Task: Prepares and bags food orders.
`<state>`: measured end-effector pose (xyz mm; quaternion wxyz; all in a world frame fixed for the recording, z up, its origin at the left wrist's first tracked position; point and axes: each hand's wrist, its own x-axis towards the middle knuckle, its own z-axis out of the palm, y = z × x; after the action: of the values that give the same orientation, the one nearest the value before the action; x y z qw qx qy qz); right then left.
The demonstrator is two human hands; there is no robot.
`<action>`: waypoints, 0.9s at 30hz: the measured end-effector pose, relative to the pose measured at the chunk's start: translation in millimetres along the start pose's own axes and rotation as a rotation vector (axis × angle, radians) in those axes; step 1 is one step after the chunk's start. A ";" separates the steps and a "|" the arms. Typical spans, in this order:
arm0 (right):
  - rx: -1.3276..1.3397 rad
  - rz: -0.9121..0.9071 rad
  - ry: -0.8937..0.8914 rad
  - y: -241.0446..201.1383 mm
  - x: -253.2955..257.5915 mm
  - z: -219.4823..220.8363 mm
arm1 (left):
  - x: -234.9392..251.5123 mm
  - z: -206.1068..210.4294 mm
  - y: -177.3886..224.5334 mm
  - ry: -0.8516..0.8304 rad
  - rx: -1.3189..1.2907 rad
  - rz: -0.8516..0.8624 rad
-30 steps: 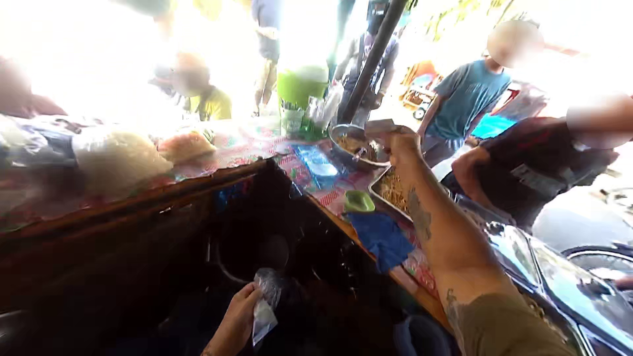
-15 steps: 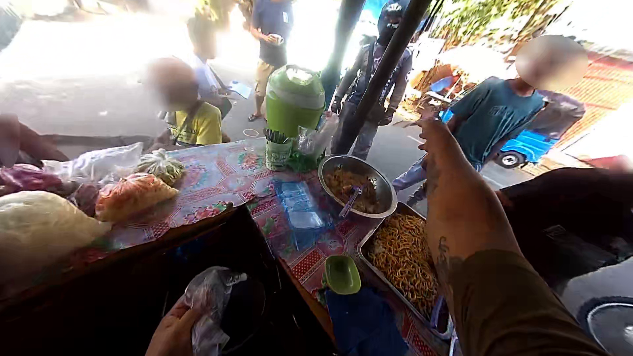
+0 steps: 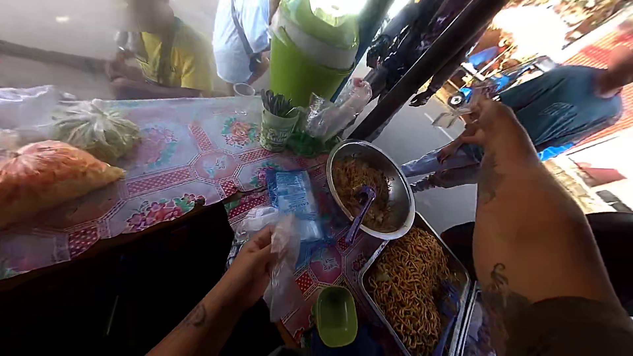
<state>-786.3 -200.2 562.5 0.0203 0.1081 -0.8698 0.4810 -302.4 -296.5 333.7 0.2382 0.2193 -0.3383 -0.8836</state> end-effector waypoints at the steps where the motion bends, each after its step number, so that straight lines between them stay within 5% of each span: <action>1: 0.012 0.004 0.000 -0.9 3.2 3.4 | 10.5 6.3 -1.8 -0.022 -0.026 -0.011; 9: 0.162 0.036 -0.002 14.7 49.9 42.8 | 78.0 28.7 -16.4 -0.076 -0.164 -0.133; 17: 0.188 0.038 0.015 38.7 108.8 75.8 | 88.1 19.6 -30.3 -0.238 -0.169 -0.100; 20: 0.138 0.016 0.003 43.6 115.1 72.3 | 88.6 27.6 -32.3 -0.180 -0.198 -0.066; 23: -0.043 -0.252 -0.041 38.7 51.0 75.9 | 82.7 42.3 -29.3 -0.046 -0.207 -0.024; 27: 0.083 -0.502 -0.671 57.0 -181.5 67.9 | 67.8 56.5 -24.7 0.002 -0.160 0.011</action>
<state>-616.3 -197.4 453.3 -0.1520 0.4682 -0.7546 0.4339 -393.7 -291.0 339.2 0.2602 0.1984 -0.2675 -0.9063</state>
